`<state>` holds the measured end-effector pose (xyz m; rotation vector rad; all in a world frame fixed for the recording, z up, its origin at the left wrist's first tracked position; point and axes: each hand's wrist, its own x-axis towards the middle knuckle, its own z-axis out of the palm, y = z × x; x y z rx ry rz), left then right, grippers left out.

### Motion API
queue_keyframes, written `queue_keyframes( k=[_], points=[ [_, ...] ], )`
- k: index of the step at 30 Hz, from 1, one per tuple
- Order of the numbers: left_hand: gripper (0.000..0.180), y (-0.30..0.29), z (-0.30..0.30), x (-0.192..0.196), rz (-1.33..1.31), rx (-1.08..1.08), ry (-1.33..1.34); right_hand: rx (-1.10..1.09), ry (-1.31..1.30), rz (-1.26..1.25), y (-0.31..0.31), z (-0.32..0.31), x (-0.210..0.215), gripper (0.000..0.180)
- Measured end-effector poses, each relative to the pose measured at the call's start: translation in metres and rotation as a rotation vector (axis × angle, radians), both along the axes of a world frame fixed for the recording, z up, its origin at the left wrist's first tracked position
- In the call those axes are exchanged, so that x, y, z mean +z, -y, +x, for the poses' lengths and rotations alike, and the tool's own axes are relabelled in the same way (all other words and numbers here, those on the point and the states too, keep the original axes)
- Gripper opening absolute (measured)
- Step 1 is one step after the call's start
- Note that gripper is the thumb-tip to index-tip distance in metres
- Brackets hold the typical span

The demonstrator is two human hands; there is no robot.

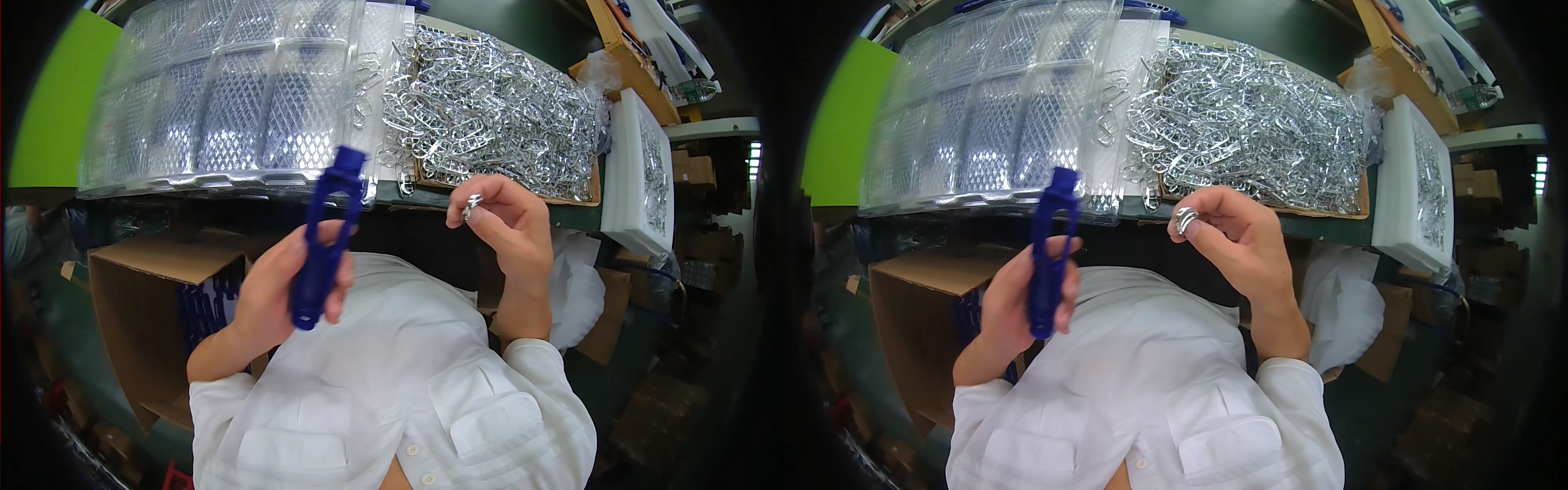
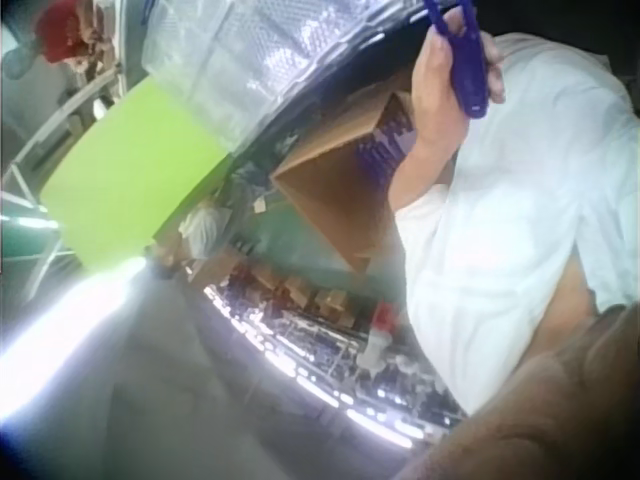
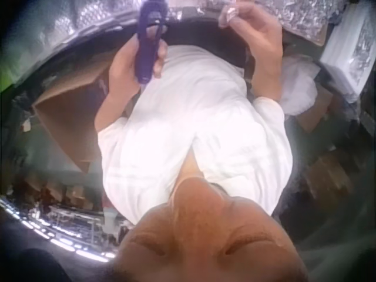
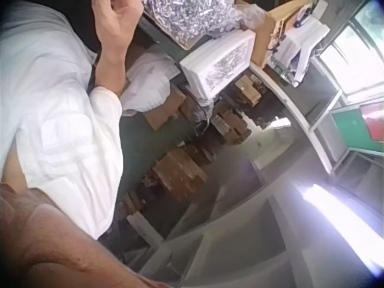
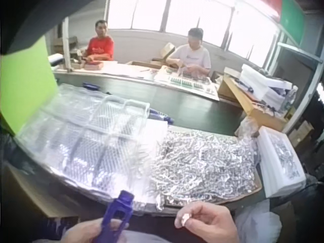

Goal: The person repeatedly picks up a metal cable tie from a tray and inserts it into a blue handheld tool. They manipulate the tool to secure the tie and then place the finished unit into a cardboard box. The process is repeated continuously throughout the video.

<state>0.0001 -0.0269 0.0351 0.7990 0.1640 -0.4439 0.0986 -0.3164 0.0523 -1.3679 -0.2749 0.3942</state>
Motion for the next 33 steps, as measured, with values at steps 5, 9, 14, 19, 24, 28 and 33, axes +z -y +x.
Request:
queue_keyframes(
  k=[5,9,14,19,24,28,33],
  points=[
    [0.066,0.031,0.026,-0.011,-0.111,-0.088,-0.088,-0.077,0.218,-0.155,0.016,-0.009,-0.002,0.019],
    [0.069,0.044,0.031,-0.027,-0.090,-0.191,-0.065,-0.158,0.235,-0.181,0.012,-0.020,-0.001,0.033],
    [0.071,0.057,0.031,-0.032,0.053,-0.236,-0.029,-0.152,0.466,-0.401,0.008,-0.016,0.006,0.048],
    [0.065,0.059,0.033,-0.036,0.118,-0.199,0.013,-0.206,0.256,-0.331,0.007,-0.016,0.000,0.034],
    [0.058,0.061,0.040,-0.038,0.213,-0.166,0.091,-0.274,0.377,-0.269,0.001,-0.012,0.007,0.026],
    [0.054,0.064,0.039,-0.038,0.233,-0.174,0.103,-0.281,0.502,-0.312,0.001,-0.010,0.011,0.025],
    [0.044,0.067,0.036,-0.038,0.303,-0.185,0.137,-0.280,0.466,-0.424,-0.014,-0.016,0.011,0.020]
  ],
)
